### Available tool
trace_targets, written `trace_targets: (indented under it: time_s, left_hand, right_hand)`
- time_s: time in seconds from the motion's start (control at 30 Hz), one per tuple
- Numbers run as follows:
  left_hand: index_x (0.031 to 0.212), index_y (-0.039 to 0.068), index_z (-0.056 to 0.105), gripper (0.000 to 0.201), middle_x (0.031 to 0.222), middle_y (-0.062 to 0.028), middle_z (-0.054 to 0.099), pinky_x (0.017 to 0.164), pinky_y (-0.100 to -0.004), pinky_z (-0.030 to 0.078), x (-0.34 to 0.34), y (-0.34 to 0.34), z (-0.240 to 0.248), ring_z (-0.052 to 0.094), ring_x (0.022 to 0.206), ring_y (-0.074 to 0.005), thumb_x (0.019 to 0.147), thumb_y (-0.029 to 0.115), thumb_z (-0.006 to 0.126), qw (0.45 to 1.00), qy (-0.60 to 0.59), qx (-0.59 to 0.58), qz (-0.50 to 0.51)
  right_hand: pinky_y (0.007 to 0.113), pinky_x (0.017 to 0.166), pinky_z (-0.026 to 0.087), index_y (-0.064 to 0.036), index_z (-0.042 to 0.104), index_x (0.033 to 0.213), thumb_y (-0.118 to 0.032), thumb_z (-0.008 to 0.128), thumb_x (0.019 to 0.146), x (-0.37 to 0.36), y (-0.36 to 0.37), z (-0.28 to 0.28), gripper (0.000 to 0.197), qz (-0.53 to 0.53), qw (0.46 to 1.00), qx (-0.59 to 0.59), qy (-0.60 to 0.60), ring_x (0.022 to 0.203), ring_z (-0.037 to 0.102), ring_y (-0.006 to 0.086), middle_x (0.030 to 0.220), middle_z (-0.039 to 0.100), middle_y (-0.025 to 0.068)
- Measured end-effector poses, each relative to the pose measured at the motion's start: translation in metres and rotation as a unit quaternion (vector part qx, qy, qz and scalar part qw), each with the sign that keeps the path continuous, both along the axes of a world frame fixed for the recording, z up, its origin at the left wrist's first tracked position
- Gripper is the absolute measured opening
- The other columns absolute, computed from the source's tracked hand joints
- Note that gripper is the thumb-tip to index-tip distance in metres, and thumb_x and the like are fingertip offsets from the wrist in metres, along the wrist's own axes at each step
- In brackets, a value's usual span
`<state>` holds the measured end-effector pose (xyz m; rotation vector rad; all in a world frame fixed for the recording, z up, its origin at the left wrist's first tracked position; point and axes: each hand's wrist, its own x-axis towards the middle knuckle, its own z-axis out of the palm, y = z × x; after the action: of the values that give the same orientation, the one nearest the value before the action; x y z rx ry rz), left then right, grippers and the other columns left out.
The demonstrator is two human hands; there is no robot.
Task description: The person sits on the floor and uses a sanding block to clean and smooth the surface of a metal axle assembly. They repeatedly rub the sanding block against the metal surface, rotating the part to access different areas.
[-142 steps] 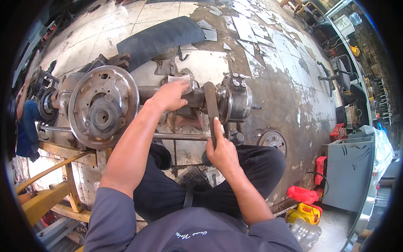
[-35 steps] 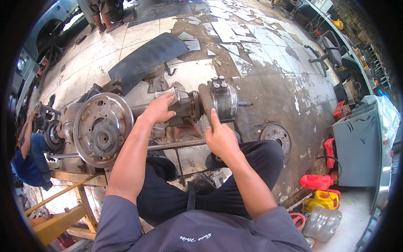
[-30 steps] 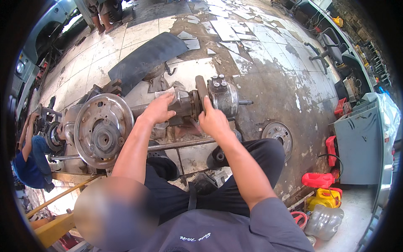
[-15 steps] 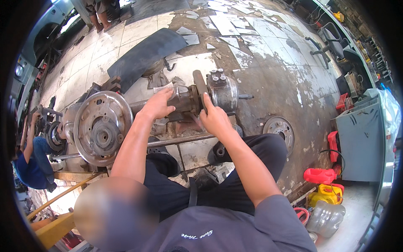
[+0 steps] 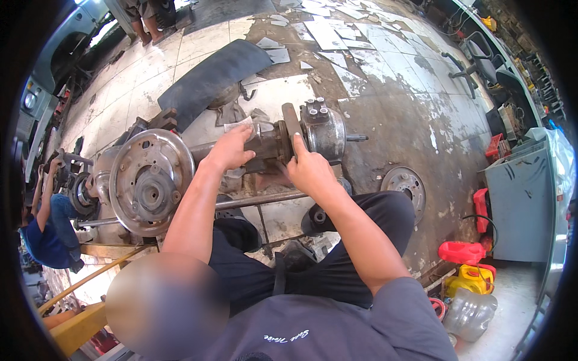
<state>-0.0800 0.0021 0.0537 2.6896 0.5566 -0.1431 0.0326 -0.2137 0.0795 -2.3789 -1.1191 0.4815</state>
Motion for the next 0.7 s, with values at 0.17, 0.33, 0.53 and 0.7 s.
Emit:
trace_targets:
  time_s: [0.17, 0.33, 0.53, 0.7]
  left_hand:
    - [0.139, 0.002, 0.053, 0.064, 0.152, -0.0132, 0.046, 0.114, -0.0403, 0.039, -0.004, 0.007, -0.002, 0.045, 0.139, -0.0291, 0.084, 0.025, 0.075, 1.000, -0.019, -0.001, -0.008]
    - [0.146, -0.001, 0.046, 0.072, 0.155, -0.0176, 0.041, 0.118, -0.0383, 0.035, 0.002, 0.001, 0.011, 0.041, 0.142, -0.0317, 0.086, 0.026, 0.073, 0.999, 0.028, -0.028, -0.012]
    - [0.145, 0.002, 0.048, 0.069, 0.155, -0.0154, 0.042, 0.117, -0.0398, 0.036, -0.006, 0.006, 0.000, 0.041, 0.143, -0.0297, 0.085, 0.024, 0.074, 1.000, 0.008, -0.017, 0.002]
    - [0.140, 0.006, 0.053, 0.063, 0.154, -0.0106, 0.044, 0.114, -0.0448, 0.039, 0.000, 0.002, 0.003, 0.042, 0.142, -0.0266, 0.084, 0.023, 0.074, 1.000, 0.012, -0.027, 0.002]
  right_hand:
    - [0.059, 0.080, 0.049, -0.0020, 0.036, 0.149, -0.019, 0.054, 0.091, -0.020, -0.021, 0.029, 0.063, 0.026, 0.996, -0.083, -0.036, 0.080, 0.064, 0.0520, 0.078, 0.064, 0.0348]
    - [0.059, 0.079, 0.050, -0.0015, 0.038, 0.148, -0.019, 0.053, 0.091, 0.004, 0.007, 0.014, 0.061, 0.011, 0.996, -0.071, -0.048, 0.080, 0.064, 0.0519, 0.079, 0.065, 0.0333]
    - [0.057, 0.084, 0.050, -0.0058, 0.033, 0.153, -0.021, 0.057, 0.090, -0.014, -0.032, 0.017, 0.069, 0.040, 0.997, -0.060, -0.010, 0.090, 0.065, 0.0500, 0.094, 0.066, 0.0364]
    - [0.056, 0.081, 0.049, -0.0074, 0.031, 0.154, -0.021, 0.060, 0.091, -0.007, -0.037, -0.003, 0.070, 0.017, 1.000, 0.022, -0.002, 0.089, 0.064, 0.0514, 0.091, 0.067, 0.0336]
